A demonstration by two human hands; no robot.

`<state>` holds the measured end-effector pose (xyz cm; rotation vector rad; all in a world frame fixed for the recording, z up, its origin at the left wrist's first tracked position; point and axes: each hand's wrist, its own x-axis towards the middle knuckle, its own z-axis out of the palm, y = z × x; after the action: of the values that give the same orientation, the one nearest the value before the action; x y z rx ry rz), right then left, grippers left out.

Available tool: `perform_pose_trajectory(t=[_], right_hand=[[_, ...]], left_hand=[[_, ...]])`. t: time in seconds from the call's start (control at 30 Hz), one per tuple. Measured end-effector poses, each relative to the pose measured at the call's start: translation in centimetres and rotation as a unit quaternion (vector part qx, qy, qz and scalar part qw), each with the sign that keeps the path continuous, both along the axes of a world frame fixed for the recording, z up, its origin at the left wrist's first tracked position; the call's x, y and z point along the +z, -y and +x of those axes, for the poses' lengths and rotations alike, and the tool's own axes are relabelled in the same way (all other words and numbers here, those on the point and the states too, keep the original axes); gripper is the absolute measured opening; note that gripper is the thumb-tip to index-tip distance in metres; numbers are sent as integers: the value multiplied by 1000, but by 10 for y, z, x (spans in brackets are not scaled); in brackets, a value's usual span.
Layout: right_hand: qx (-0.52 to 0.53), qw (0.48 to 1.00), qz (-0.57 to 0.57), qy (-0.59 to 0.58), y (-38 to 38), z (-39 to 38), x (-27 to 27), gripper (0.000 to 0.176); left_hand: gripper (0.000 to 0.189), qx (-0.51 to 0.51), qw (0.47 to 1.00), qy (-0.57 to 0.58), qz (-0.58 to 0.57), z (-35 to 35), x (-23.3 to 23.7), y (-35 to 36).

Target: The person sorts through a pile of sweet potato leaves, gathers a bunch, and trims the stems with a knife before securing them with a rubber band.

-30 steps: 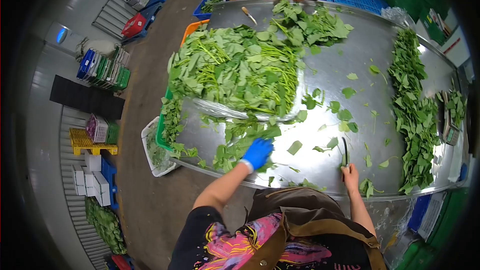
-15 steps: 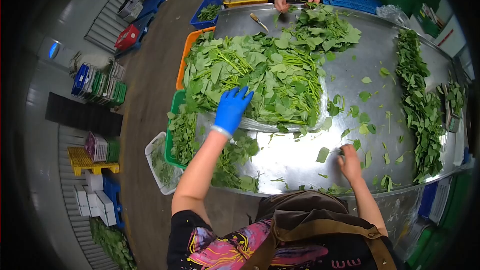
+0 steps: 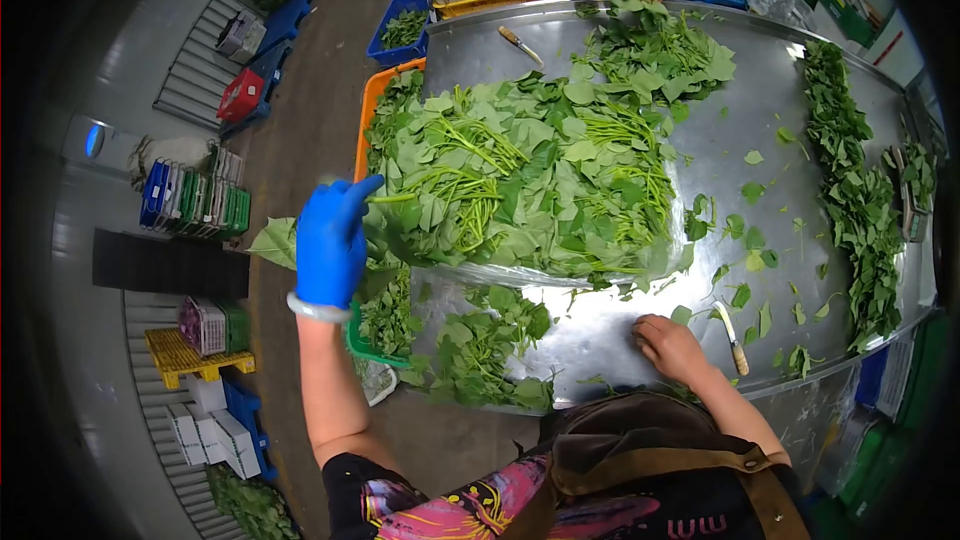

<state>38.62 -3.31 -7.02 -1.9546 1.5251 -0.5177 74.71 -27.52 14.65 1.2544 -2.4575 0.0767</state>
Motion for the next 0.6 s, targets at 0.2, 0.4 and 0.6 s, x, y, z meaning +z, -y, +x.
perform_pose_trajectory(t=[0.2,0.4,0.6], right_hand=[[64,993,-88,47,99,51,25,15],[73,989,-88,95,146,77,40,14],[83,991,-50,94,156,79,19,12]], left_hand=[[43,-117,976,181,37,-43,-89,75],[55,-78,959,267,58,-50,-141,68],[38,-107,994,-25,-2,-8,-104,57]])
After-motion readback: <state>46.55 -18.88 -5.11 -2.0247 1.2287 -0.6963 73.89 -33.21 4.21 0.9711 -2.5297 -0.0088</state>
